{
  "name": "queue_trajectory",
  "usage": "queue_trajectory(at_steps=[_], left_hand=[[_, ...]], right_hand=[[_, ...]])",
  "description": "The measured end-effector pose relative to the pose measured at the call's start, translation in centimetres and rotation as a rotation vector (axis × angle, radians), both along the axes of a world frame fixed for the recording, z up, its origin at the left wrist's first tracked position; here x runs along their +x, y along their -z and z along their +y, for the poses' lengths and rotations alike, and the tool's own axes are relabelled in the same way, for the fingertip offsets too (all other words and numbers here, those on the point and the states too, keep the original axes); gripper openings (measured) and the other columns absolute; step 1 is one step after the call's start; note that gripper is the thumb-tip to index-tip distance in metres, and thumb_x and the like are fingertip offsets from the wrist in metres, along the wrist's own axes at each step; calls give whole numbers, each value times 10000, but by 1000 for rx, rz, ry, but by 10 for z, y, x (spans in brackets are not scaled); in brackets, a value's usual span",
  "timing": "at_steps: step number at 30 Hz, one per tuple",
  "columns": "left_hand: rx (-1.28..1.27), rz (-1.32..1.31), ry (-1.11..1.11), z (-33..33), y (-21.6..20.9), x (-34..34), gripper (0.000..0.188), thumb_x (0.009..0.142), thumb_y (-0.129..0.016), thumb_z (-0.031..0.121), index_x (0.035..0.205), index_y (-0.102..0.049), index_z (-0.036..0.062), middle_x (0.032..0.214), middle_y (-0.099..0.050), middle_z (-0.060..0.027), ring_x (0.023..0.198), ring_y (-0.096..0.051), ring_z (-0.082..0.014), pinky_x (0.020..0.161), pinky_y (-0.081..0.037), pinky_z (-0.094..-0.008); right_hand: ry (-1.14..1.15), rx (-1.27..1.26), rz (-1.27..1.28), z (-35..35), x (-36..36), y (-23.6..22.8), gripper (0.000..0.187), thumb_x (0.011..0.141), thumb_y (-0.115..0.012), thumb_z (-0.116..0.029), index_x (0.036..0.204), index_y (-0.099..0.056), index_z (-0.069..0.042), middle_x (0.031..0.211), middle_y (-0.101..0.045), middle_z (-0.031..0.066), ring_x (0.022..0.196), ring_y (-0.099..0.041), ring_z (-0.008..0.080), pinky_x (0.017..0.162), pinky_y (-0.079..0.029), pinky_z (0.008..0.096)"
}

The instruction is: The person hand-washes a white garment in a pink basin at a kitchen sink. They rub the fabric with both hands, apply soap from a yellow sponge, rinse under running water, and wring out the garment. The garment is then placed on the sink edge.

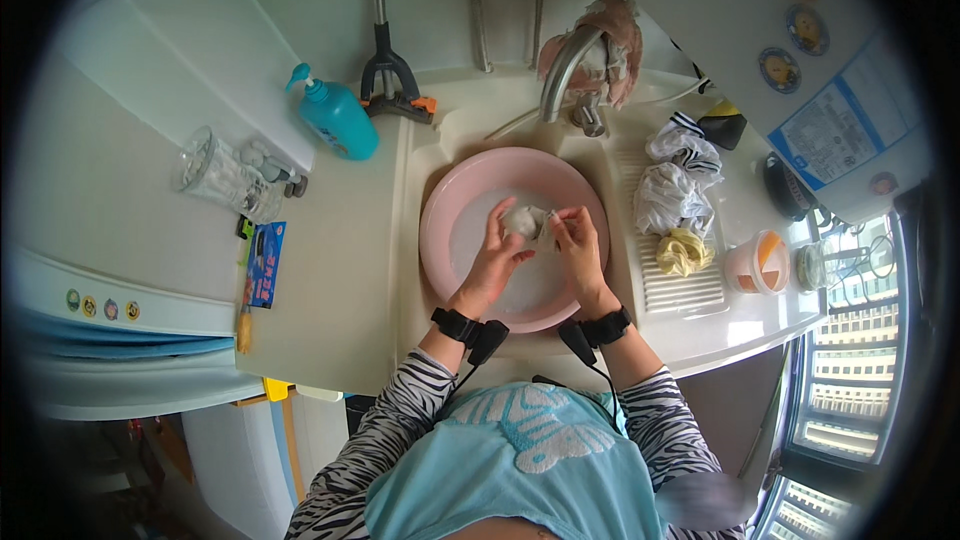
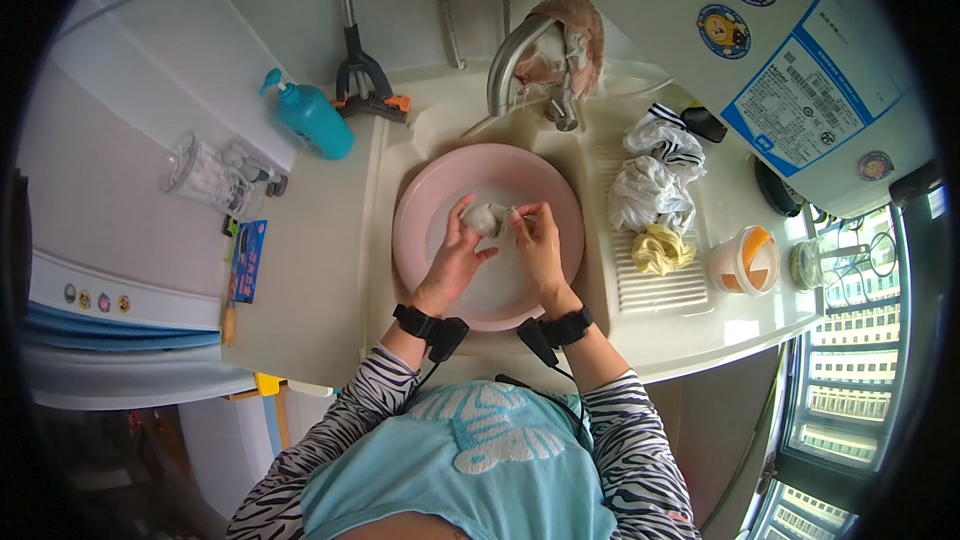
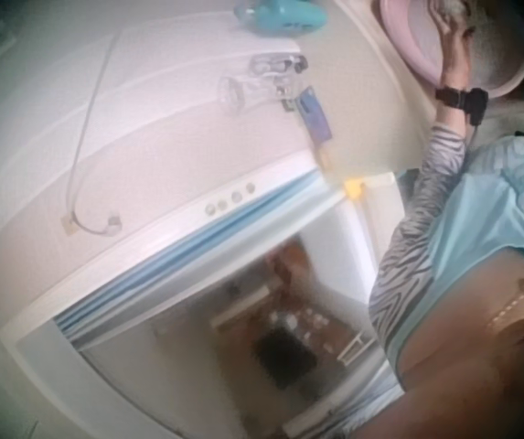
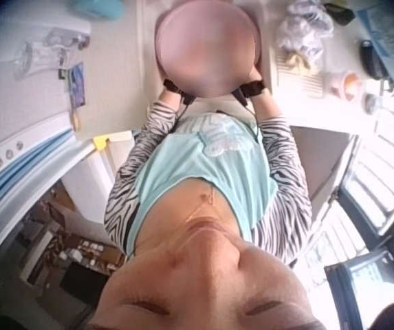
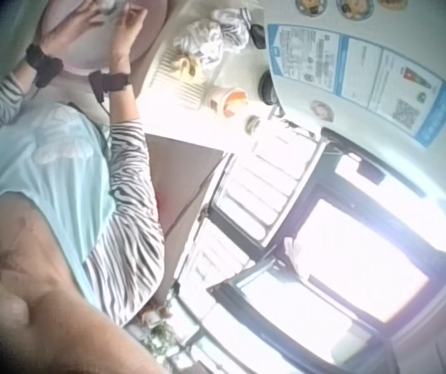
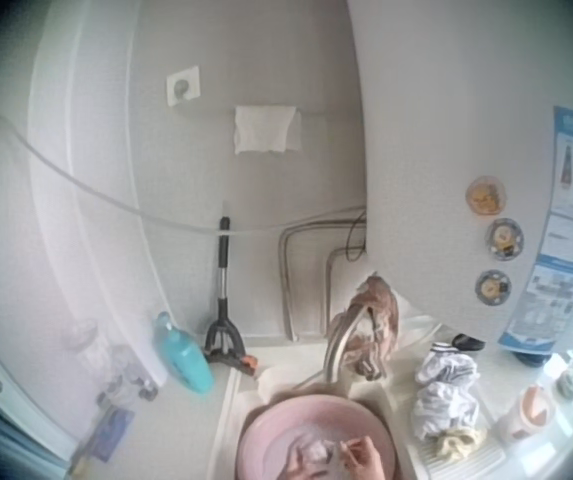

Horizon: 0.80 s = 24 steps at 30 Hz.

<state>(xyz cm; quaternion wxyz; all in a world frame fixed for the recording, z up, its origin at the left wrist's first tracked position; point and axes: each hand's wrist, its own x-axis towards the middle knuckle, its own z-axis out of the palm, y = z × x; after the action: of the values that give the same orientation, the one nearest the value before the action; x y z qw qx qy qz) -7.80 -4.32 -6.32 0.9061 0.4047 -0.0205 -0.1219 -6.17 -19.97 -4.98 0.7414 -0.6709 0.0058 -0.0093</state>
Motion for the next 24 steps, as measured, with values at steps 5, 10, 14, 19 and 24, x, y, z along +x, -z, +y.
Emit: queue_trajectory(at_steps=[5, 10, 14, 19, 24], left_hand=[[131, 86, -193, 12, -9, 10, 358, 821, -591, 87, 1157, -473, 118, 1009, -542, -41, 904, -572, -148, 751, -502, -280], [155, 31, -115, 23, -3, 10, 376, 778, -543, 115, 1150, -487, 119, 971, -562, -51, 880, -580, -150, 740, -505, -293], [160, 21, -49, 31, 3, 14, 363, 800, -560, 121, 1155, -483, 121, 972, -567, -56, 880, -578, -148, 763, -500, -297], [433, 189, -164, 14, 12, 10, 374, 860, -631, 197, 1169, -455, 81, 1099, -518, -67, 909, -563, -174, 773, -481, -299], [951, -300, -241, -16, 18, 1, 267, 873, -593, 98, 1105, -471, 47, 1041, -527, -64, 871, -551, -189, 765, -468, -280]], right_hand=[[128, 263, 56, -12, -4, -4, 90, 948, -542, -158, 951, -519, -71, 762, -533, -31, 662, -459, 47, 563, -356, 207], [138, 227, 81, -20, -1, 7, 87, 953, -532, -172, 944, -524, -87, 746, -505, -51, 623, -398, 30, 539, -311, 194], [149, 234, 65, -29, 1, 11, 74, 957, -523, -165, 958, -523, -91, 794, -546, -31, 684, -479, 39, 619, -398, 189], [-6, 427, 229, -25, -2, -5, 65, 960, -516, -177, 961, -519, -112, 795, -512, -39, 706, -471, 59, 655, -398, 204], [-230, 670, 268, 3, -17, -20, 168, 964, -503, -266, 1025, -462, -115, 861, -511, -3, 813, -488, 100, 748, -431, 259]])
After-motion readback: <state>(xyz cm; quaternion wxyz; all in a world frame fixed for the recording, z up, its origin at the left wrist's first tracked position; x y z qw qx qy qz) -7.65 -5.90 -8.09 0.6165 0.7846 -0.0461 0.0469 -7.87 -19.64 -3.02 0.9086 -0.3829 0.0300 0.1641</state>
